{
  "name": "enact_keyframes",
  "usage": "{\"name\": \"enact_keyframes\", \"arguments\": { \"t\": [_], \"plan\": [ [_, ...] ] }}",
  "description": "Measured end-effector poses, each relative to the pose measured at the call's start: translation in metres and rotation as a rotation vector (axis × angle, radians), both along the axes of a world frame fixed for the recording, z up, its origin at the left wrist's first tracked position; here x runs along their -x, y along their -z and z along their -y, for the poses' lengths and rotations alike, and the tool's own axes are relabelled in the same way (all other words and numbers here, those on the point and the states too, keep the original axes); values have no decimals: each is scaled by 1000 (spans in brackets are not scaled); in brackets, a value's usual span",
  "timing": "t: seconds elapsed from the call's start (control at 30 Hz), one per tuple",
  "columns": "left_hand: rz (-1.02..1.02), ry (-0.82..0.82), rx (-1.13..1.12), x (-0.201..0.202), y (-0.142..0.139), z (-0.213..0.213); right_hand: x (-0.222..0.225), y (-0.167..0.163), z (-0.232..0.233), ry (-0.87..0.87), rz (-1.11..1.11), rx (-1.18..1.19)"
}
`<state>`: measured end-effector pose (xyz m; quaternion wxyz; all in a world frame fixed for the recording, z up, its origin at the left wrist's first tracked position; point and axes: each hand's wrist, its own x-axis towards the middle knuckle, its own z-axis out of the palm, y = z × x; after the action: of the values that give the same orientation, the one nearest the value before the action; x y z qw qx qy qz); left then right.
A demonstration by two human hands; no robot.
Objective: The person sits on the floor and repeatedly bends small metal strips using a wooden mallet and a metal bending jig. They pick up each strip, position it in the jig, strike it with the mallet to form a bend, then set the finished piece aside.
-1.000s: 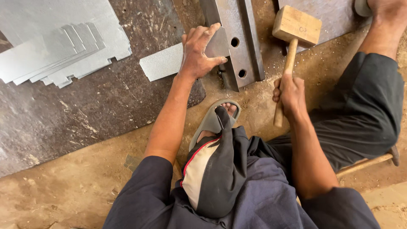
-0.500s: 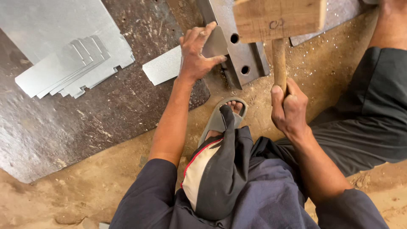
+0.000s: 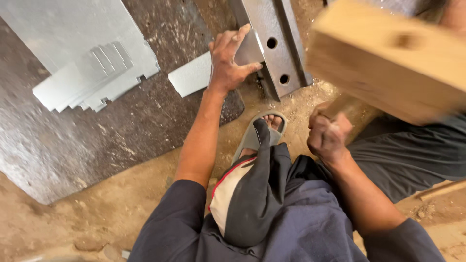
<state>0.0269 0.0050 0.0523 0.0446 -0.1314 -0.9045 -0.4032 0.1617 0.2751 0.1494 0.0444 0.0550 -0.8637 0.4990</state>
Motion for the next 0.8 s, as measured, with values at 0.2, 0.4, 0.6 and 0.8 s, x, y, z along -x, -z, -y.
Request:
{"name": "enact_keyframes", "arguments": {
  "t": [0.2,0.4,0.6,0.8],
  "plan": [
    [-12,6,36,1,-2,-1,8,13,0,129,203,115],
    [-30,-6,-33,0,0,-3,5,22,-6,79,306,57],
    [33,-35,-4,0,-3,-2,30,32,-7,-55,67,-23],
    [31,-13,-6,2,-10,-4,25,44,-10,283,575,434]
  ]
}}
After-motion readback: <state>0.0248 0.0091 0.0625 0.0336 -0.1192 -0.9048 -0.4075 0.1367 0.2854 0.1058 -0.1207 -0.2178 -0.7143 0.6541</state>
